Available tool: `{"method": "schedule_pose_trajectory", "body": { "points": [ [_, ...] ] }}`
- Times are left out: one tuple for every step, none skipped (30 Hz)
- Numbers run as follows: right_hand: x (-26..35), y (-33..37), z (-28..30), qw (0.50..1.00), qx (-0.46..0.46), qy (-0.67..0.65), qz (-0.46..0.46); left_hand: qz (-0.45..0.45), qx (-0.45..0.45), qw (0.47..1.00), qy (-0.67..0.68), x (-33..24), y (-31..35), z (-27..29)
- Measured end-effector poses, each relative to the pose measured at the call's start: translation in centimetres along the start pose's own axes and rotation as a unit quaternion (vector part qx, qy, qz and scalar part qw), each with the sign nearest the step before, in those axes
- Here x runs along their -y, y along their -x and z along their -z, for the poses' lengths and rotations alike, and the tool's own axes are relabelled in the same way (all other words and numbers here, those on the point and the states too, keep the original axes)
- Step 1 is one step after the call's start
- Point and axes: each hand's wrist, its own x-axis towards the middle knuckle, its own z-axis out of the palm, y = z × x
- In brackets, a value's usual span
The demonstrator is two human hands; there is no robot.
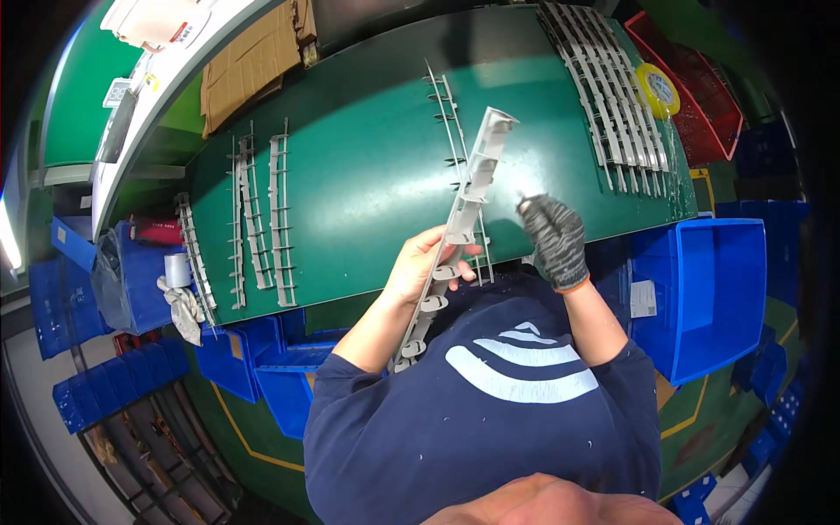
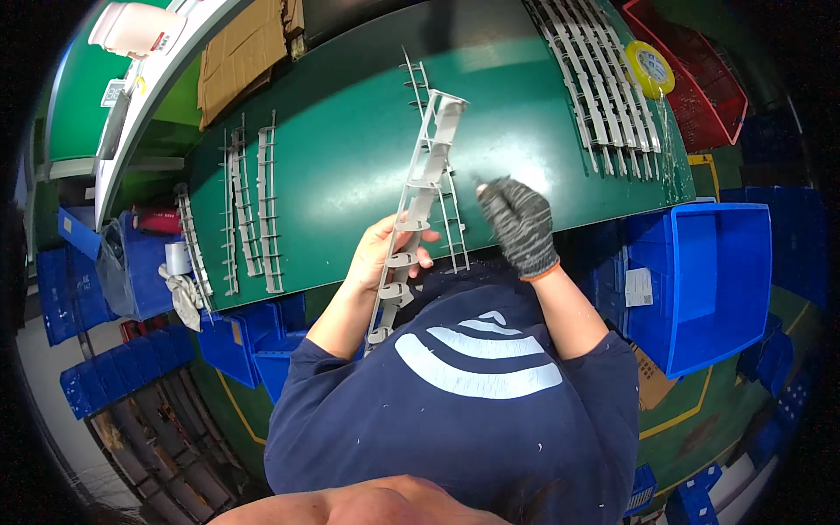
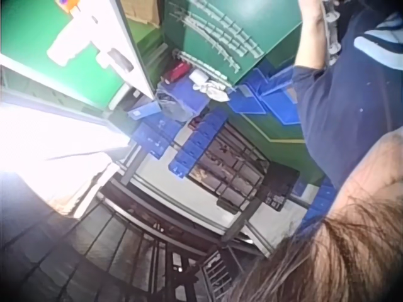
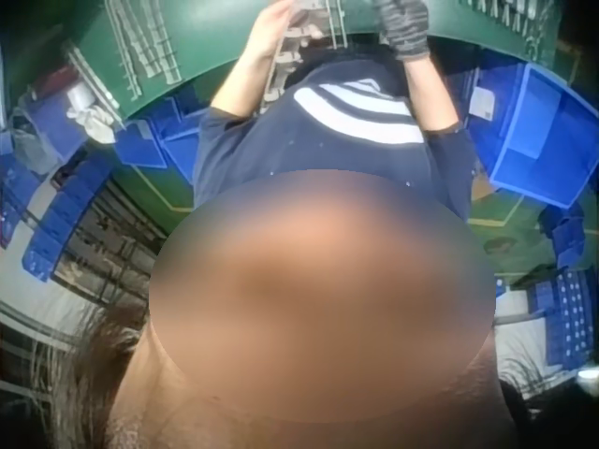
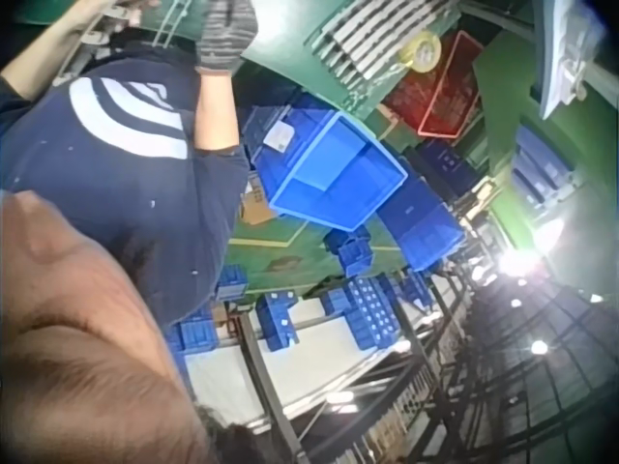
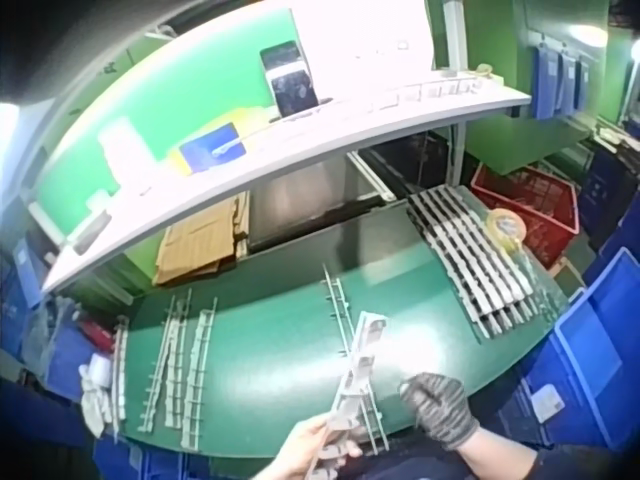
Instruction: The person trims molded plastic parts one by one by scraping off excess plastic using a small blade and arranges the finished parts on the table.
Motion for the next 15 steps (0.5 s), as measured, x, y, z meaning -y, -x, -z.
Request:
{"method": "schedule_pose_trajectory", "body": {
  "points": [
    [0.7, 0.4, 0.0, 0.989, 0.035, 0.095, 0.107, -0.006, -0.012, 1.000, 0.002, 0.0, 0.0, 0.1],
    [1.6, 0.8, -0.1, 0.957, 0.069, 0.188, 0.211, -0.011, -0.023, 1.000, 0.003, 0.1, -0.1, 0.1],
    [3.1, 1.3, -0.7, 0.963, 0.094, 0.189, 0.166, -0.015, -0.022, 1.000, 0.004, 0.2, 0.0, 0.1],
    [3.1, 1.4, -0.9, 0.963, 0.091, 0.191, 0.165, -0.012, -0.019, 1.000, 0.004, 0.2, -0.2, 0.0],
    [2.9, 1.4, -1.0, 0.953, 0.097, 0.223, 0.181, -0.016, -0.015, 1.000, -0.004, 0.3, -0.3, -0.1],
    [2.6, 1.5, -1.1, 0.941, 0.103, 0.256, 0.198, -0.019, -0.010, 1.000, -0.011, 0.3, -0.3, -0.2],
    [2.3, 1.4, -1.1, 0.942, 0.094, 0.256, 0.195, -0.018, -0.009, 1.000, -0.012, 0.3, -0.4, -0.3],
    [2.4, 1.2, -1.0, 0.942, 0.093, 0.256, 0.195, -0.013, -0.015, 1.000, -0.012, 0.2, -0.4, -0.3],
    [2.7, 1.0, -0.8, 0.947, 0.080, 0.262, 0.171, -0.009, -0.021, 1.000, -0.013, 0.2, -0.4, -0.4],
    [2.8, 0.7, -0.6, 0.950, 0.067, 0.267, 0.146, -0.009, -0.022, 1.000, -0.012, 0.2, -0.3, -0.3],
    [2.0, 0.6, -0.4, 0.948, 0.038, 0.270, 0.162, -0.011, -0.020, 1.000, -0.013, 0.2, -0.2, -0.3],
    [2.1, 0.6, -0.3, 0.948, 0.038, 0.270, 0.162, -0.013, -0.019, 1.000, -0.014, 0.2, -0.2, -0.3],
    [2.4, 0.8, -0.2, 0.954, 0.054, 0.251, 0.152, -0.013, -0.020, 1.000, -0.013, 0.3, -0.2, -0.2],
    [2.7, 0.9, -0.2, 0.960, 0.070, 0.231, 0.142, -0.012, -0.022, 1.000, -0.006, 0.4, -0.2, -0.1],
    [3.0, 1.0, -0.3, 0.960, 0.082, 0.233, 0.130, -0.011, -0.024, 1.000, 0.000, 0.5, -0.3, 0.0]
  ]
}}
